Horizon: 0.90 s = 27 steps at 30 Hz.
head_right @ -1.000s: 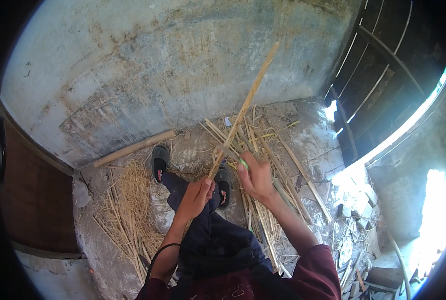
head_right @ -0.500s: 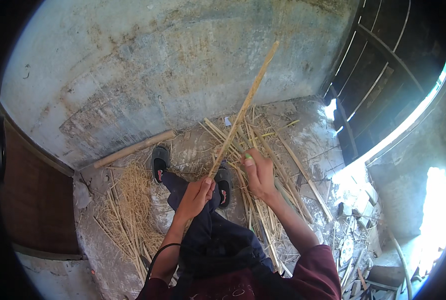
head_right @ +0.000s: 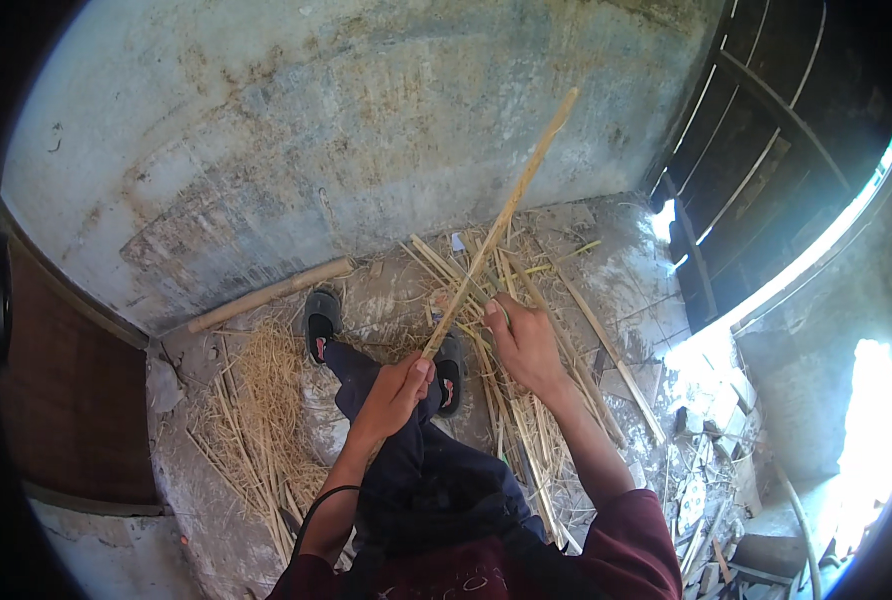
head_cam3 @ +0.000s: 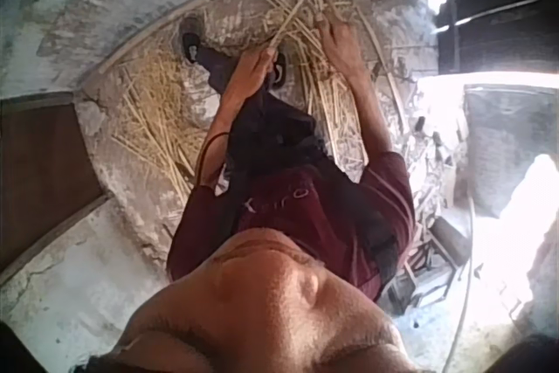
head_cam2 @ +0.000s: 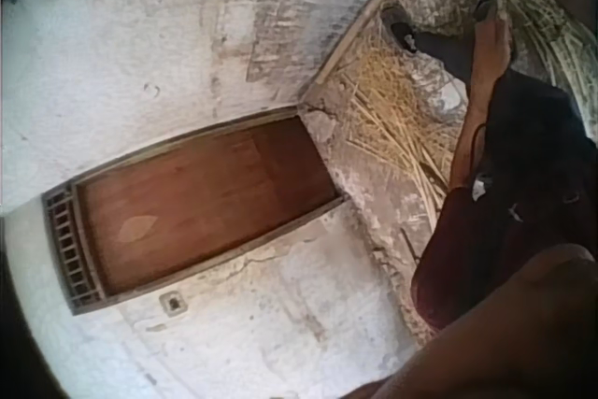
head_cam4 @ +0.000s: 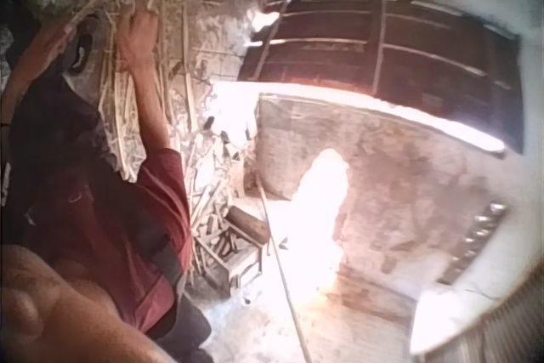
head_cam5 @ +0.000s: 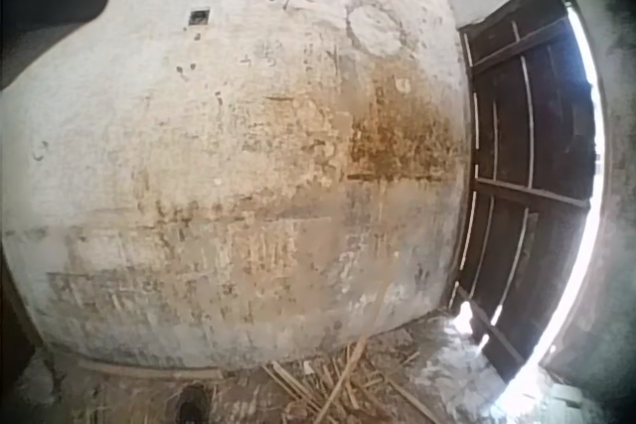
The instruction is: The person holds a piece of bamboo by hand and shaves it with a knife, letting the shavings fall onto the floor.
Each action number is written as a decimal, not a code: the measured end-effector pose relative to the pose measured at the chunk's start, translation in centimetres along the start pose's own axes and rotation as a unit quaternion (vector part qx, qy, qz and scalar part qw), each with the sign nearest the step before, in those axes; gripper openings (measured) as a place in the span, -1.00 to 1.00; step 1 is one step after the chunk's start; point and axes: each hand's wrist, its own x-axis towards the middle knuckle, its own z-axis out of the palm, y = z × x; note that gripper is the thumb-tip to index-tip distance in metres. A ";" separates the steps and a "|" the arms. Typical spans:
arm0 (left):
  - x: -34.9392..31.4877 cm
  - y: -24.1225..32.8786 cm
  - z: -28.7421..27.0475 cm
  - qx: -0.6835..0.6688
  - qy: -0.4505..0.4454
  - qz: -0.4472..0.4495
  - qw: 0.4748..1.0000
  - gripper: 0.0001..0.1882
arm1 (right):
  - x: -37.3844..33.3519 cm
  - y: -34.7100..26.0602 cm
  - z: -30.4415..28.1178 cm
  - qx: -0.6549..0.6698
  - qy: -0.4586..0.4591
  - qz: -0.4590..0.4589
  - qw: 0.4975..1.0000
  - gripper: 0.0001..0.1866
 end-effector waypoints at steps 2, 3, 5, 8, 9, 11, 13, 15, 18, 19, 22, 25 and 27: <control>0.0 -0.3 0.0 -0.023 0.024 0.017 0.999 -0.59 | -0.1 -0.7 0.1 0.006 -0.021 -0.013 1.000 -0.70; 0.0 -0.4 0.0 -0.023 0.024 0.015 0.999 -0.59 | -0.4 -0.8 0.5 0.007 -0.022 -0.012 1.000 -0.70; 0.2 -0.3 0.2 0.004 0.037 0.020 0.999 -0.63 | -1.1 -1.0 1.3 0.015 -0.039 -0.040 0.998 -0.72; 0.2 -0.9 0.5 0.027 0.051 0.044 0.997 -0.67 | -2.5 -1.0 2.4 -0.015 -0.099 -0.131 0.986 -0.67; 0.0 -0.9 0.6 0.027 0.050 0.042 0.998 -0.67 | -3.0 -0.9 3.1 -0.014 -0.099 -0.130 0.986 -0.67; -0.1 -0.8 0.7 0.078 0.059 0.052 0.994 -0.71 | -3.7 -0.7 4.3 -0.068 -0.088 -0.076 0.991 -0.62; -0.2 -1.2 1.1 0.079 0.076 0.072 0.991 -0.73 | -3.9 -0.9 4.6 -0.075 -0.098 -0.052 0.991 -0.63; -0.1 -1.3 1.1 0.080 0.093 0.094 0.988 -0.75 | -3.9 -1.1 4.8 -0.082 -0.106 -0.027 0.991 -0.64; 0.0 -1.2 1.0 0.081 0.083 0.092 0.989 -0.75 | -3.7 -0.5 5.1 -0.068 -0.080 -0.053 0.993 -0.65; -0.1 -1.1 1.0 0.082 0.075 0.080 0.991 -0.75 | -3.6 0.1 5.3 -0.066 -0.072 -0.067 0.993 -0.63; -0.2 -0.6 0.9 0.080 0.061 0.062 0.993 -0.76 | -3.4 0.7 5.4 -0.051 -0.058 -0.047 0.996 -0.65; -0.2 -0.7 1.0 0.081 0.062 0.075 0.992 -0.77 | -3.5 0.7 5.6 -0.034 -0.046 -0.021 0.998 -0.69; 0.0 -0.5 1.1 0.085 0.063 0.096 0.990 -0.78 | -3.6 1.3 6.1 -0.030 -0.036 -0.025 0.999 -0.70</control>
